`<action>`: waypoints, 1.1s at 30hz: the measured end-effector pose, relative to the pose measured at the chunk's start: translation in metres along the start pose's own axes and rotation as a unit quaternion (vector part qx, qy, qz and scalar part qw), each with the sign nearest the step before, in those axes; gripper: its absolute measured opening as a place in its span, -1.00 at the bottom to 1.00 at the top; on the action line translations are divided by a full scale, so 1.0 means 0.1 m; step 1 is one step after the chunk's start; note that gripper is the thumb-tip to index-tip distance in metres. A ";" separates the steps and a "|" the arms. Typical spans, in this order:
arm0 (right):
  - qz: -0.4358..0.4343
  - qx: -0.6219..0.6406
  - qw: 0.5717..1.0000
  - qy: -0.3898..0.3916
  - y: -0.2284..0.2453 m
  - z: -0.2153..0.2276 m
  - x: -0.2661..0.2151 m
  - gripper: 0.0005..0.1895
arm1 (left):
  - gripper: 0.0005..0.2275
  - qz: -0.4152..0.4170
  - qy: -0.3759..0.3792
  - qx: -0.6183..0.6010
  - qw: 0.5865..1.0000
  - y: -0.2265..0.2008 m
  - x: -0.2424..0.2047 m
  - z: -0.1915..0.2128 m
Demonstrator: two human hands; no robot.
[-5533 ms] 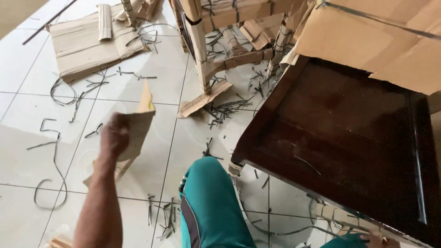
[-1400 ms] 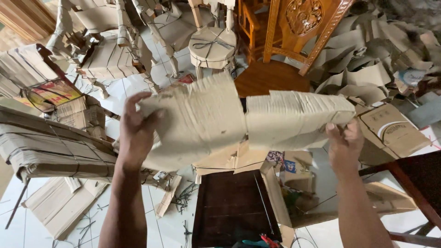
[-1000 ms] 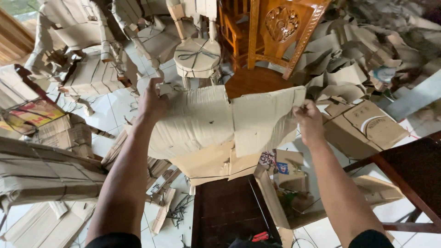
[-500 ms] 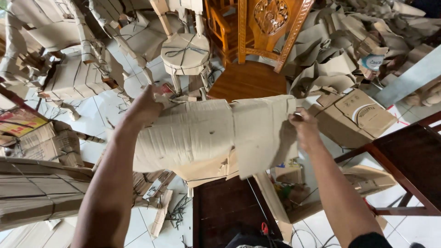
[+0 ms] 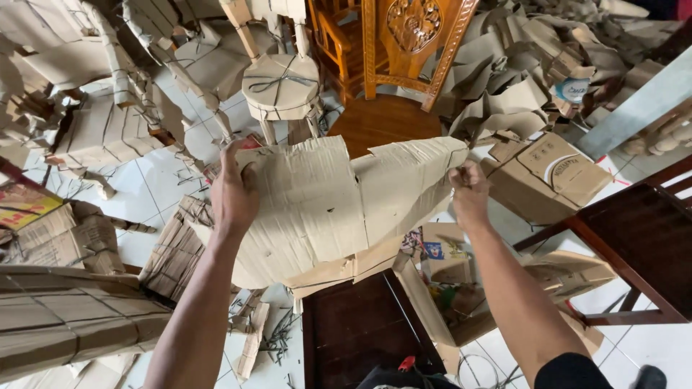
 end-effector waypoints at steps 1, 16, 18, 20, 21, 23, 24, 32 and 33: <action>0.023 0.015 1.000 -0.005 0.00 -0.02 0.02 -0.93 | -0.57 -0.008 -0.018 0.019 1.000 -0.05 -0.04 0.07; 0.554 -0.264 0.788 -0.046 0.61 -0.14 -0.34 -0.32 | -0.80 -0.262 -0.248 0.224 0.905 0.46 -0.04 -0.62; 0.586 -0.274 0.763 0.020 0.65 -0.37 -0.45 -0.29 | -0.81 -0.261 -0.244 0.214 0.909 0.45 -0.05 -0.62; 0.613 -0.283 0.733 0.085 0.70 -0.49 -0.54 -0.25 | -0.81 -0.262 -0.242 0.202 0.912 0.38 -0.10 -0.65; 0.568 -0.333 0.739 0.143 0.70 -0.56 -0.51 -0.26 | -0.88 -0.280 -0.255 0.193 0.905 0.31 -0.13 -0.65; 0.519 -0.379 0.739 0.201 0.73 -0.66 -0.45 -0.21 | -0.93 -0.297 -0.270 0.185 0.897 0.06 -0.21 -0.57; 0.513 -0.388 0.737 0.210 0.74 -0.72 -0.42 -0.25 | -0.87 -0.355 -0.230 0.156 0.892 -0.15 -0.28 -0.53; 0.443 -0.464 0.706 0.301 0.81 -0.86 -0.30 -0.26 | -0.38 -0.392 -0.117 0.157 0.899 -0.65 -0.42 -0.40; 0.441 -0.450 0.717 0.298 0.75 -0.89 -0.25 -0.24 | -0.43 -0.367 -0.079 0.161 0.913 -0.66 -0.40 -0.39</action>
Point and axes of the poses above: each hand's wrist, its own x-axis towards the middle knuckle, its own z-axis out of the back of the hand, y = z × x, the point moved 4 cm from there along x, towards the middle knuckle, and after that the axes turned 14 degrees about -y, right-handed, at the moved point
